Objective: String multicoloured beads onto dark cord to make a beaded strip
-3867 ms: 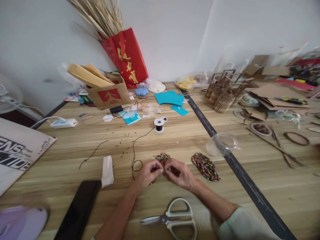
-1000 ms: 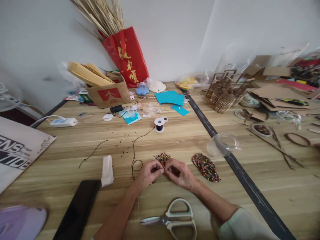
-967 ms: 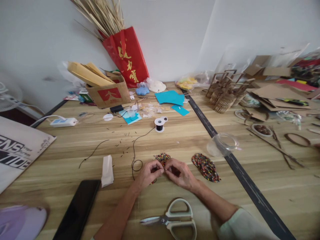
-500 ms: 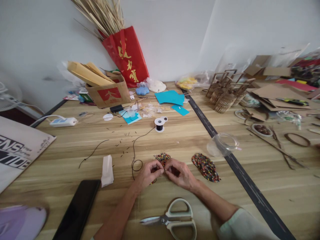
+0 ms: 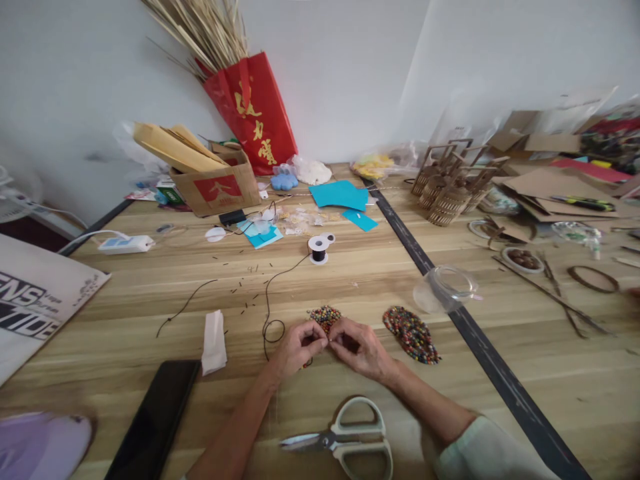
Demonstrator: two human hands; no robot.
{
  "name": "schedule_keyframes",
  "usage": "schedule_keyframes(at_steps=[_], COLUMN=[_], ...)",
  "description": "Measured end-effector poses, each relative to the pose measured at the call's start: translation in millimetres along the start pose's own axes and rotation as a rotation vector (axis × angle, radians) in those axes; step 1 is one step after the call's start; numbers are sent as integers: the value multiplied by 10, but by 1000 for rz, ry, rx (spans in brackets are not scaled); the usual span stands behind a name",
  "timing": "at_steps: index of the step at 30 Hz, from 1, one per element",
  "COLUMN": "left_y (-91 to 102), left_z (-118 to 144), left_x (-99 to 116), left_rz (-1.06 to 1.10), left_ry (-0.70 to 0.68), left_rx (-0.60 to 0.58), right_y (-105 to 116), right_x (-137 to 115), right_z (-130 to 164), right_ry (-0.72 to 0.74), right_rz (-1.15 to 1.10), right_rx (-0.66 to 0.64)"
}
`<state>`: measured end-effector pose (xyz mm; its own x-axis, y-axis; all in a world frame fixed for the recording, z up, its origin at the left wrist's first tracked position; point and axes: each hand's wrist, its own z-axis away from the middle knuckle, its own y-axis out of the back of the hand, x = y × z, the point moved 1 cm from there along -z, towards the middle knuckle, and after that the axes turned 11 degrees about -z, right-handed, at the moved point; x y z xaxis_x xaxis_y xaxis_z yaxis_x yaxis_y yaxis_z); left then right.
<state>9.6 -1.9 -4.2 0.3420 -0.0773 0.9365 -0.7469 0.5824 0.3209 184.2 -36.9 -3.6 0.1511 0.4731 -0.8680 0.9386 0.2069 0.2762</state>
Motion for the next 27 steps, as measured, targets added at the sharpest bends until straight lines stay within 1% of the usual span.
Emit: schedule_keyframes(at_steps=[11,16,22,27], left_y=[3,5,11,15], left_z=[7,0,1,-4], left_x=[32,33,47,30], left_rz=[-18,-14,9,33], left_ry=[-2,-13,-2,15], left_rx=[7,9,1,6], right_y=[6,10,14,16], right_x=[24,6,49,66], right_z=[7,-7,11,16], right_ry=[0,32,19,16], right_rz=[-3,-29,-18,6], right_rx=[-15,-26,-18,19])
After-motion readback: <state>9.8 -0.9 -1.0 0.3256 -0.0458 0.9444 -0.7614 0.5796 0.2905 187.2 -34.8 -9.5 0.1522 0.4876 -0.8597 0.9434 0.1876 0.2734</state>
